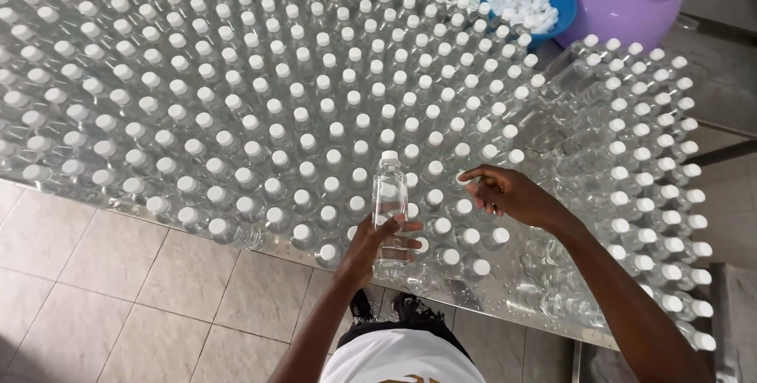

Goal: Manually placing and tightening caps on plastic water bottles at a production station.

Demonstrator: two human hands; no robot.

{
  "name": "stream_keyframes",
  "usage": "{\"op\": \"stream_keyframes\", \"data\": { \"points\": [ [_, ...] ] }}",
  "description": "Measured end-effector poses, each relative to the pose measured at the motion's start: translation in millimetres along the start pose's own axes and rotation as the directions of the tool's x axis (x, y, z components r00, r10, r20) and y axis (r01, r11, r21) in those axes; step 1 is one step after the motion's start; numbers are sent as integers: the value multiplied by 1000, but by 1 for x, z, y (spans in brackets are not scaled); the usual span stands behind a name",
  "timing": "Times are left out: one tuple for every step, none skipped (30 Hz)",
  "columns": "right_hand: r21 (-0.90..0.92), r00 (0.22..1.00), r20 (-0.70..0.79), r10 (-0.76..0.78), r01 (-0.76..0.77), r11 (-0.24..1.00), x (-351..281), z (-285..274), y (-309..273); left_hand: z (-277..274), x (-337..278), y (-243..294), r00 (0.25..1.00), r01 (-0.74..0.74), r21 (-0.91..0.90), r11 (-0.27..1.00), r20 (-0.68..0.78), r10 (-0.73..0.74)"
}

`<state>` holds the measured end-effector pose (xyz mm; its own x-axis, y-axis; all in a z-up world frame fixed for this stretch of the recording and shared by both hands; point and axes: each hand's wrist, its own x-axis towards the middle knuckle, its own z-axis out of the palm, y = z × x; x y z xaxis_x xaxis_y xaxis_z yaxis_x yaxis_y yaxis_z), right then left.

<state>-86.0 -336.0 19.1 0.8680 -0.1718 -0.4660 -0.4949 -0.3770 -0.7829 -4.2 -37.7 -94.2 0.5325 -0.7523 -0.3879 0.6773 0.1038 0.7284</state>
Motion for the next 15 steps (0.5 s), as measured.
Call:
{"op": "stream_keyframes", "data": {
  "points": [
    [-1, 1000, -7, 2, -2, 1000, -2, 2, -2, 1, -2, 3, 1000, 1, 0, 1000, 8, -1],
    [-17, 1000, -18, -10, 9, 1000, -4, 4, -4, 2, -5, 7, 1000, -2, 20, 1000, 13, 2],
    [-34, 999, -25, -24, 23, 999, -6, 6, -7, 2, -8, 11, 1000, -7, 39, 999, 15, 7],
    [-37, 999, -29, -24, 23, 999, -6, 8, -9, -5, -5, 9, 1000, -9, 38, 999, 19, 8],
    [-87, 995, -63, -74, 69, 994, -5, 9, -11, -12, -2, 7, 999, -27, 102, 994, 35, 23],
    [-137, 987, -95, -127, 113, 984, -4, 11, -13, -19, 2, 5, 998, -46, 165, 985, 51, 38],
    [-141, 986, -104, -131, 116, 983, -6, 15, -25, -15, -1, 12, 997, -52, 168, 984, 59, 43],
    [-271, 977, -99, -188, 156, 950, -8, 20, -38, -10, -4, 18, 996, -62, 249, 966, 83, 43],
    [-394, 967, -86, -240, 189, 899, -11, 25, -49, -6, -9, 23, 994, -71, 328, 942, 105, 38],
    [-397, 966, -92, -242, 187, 899, -10, 23, -57, -6, -13, 33, 993, -75, 329, 941, 111, 41],
    [-527, 946, 29, -324, 290, 799, -11, 24, -65, -6, -19, 40, 985, -84, 376, 923, 172, 19],
    [-629, 910, 160, -382, 392, 671, -10, 24, -72, -7, -25, 48, 973, -95, 421, 902, 231, -5],
    [-624, 914, 152, -377, 384, 680, -10, 24, -68, -10, -27, 46, 972, -87, 425, 901, 235, -17],
    [-709, 834, 286, -472, 515, 481, -10, 23, -63, -14, -28, 44, 963, -88, 475, 876, 265, -46],
    [-748, 733, 432, -526, 617, 246, -9, 22, -60, -17, -27, 41, 953, -97, 521, 848, 293, -71]
  ]
}}
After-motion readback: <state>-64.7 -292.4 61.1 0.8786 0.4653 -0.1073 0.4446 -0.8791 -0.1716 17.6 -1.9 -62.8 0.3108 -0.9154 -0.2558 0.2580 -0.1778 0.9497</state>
